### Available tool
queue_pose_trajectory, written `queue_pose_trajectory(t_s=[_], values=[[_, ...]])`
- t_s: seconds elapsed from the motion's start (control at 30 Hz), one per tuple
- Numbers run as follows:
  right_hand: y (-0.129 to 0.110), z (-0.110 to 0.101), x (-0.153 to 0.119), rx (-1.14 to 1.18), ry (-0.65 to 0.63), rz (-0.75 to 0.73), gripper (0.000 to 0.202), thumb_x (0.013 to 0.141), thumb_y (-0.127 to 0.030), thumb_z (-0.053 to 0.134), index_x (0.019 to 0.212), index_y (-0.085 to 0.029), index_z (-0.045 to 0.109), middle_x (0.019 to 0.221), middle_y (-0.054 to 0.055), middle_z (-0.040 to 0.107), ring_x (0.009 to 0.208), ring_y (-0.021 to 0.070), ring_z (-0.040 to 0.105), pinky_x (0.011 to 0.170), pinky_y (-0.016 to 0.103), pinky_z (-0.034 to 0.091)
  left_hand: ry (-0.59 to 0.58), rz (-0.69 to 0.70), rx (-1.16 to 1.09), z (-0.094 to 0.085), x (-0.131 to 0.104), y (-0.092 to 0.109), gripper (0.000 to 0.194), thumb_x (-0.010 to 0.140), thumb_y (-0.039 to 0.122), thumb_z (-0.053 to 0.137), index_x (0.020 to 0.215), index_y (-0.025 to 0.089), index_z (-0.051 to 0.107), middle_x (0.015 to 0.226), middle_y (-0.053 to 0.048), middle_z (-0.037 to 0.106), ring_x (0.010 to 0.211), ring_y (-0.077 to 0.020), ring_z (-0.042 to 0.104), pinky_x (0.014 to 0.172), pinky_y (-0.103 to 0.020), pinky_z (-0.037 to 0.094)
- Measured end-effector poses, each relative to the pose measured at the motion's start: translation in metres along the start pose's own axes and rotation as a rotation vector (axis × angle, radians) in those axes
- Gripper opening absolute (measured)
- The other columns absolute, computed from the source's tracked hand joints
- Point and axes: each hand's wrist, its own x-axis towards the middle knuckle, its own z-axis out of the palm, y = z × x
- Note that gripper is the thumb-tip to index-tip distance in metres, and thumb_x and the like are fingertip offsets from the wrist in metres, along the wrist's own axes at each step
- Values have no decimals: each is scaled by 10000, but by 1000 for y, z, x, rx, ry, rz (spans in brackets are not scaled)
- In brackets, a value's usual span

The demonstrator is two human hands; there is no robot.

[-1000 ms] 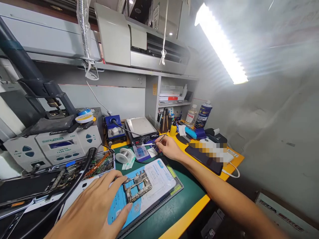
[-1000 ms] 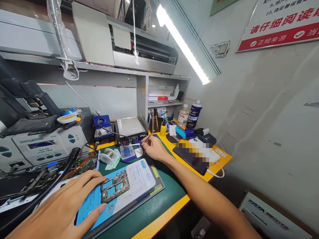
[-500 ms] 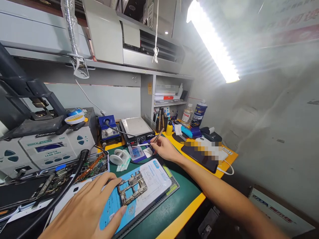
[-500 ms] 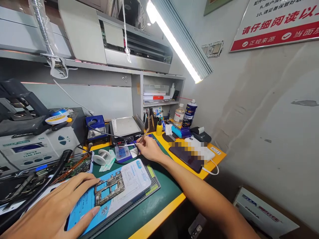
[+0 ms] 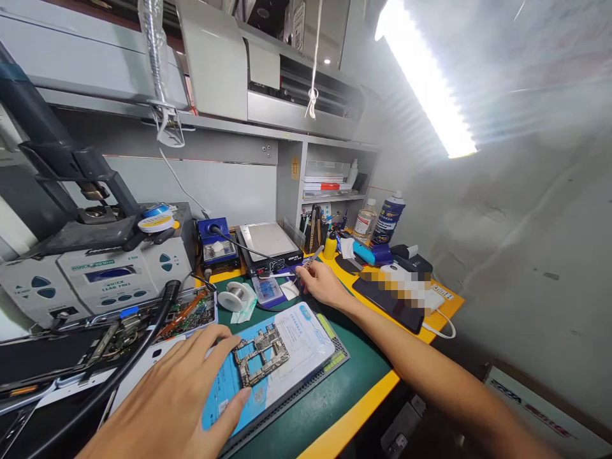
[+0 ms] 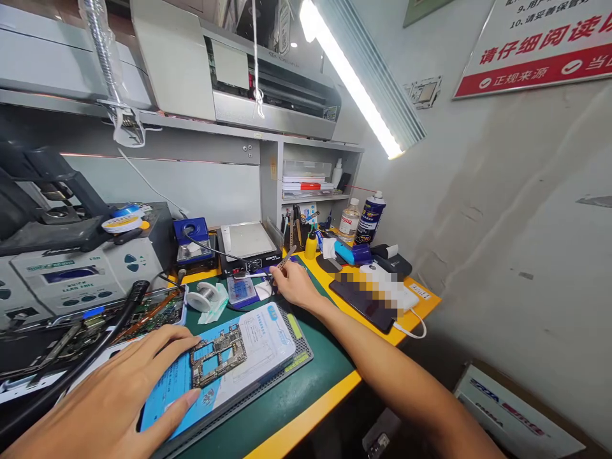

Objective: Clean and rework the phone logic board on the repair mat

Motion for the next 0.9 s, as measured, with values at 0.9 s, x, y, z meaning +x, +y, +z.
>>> queue_pose_trajectory(t_s=[0.9], values=[[-9, -2, -4, -37, 124, -72, 420, 1058, -429, 612, 700, -225, 534, 639, 4, 624, 640, 185, 611, 639, 291, 415, 27, 2, -28, -6, 6, 3, 317, 878, 405, 666, 1147, 242, 699, 1078, -46, 783, 857, -215, 808, 719, -314, 626]])
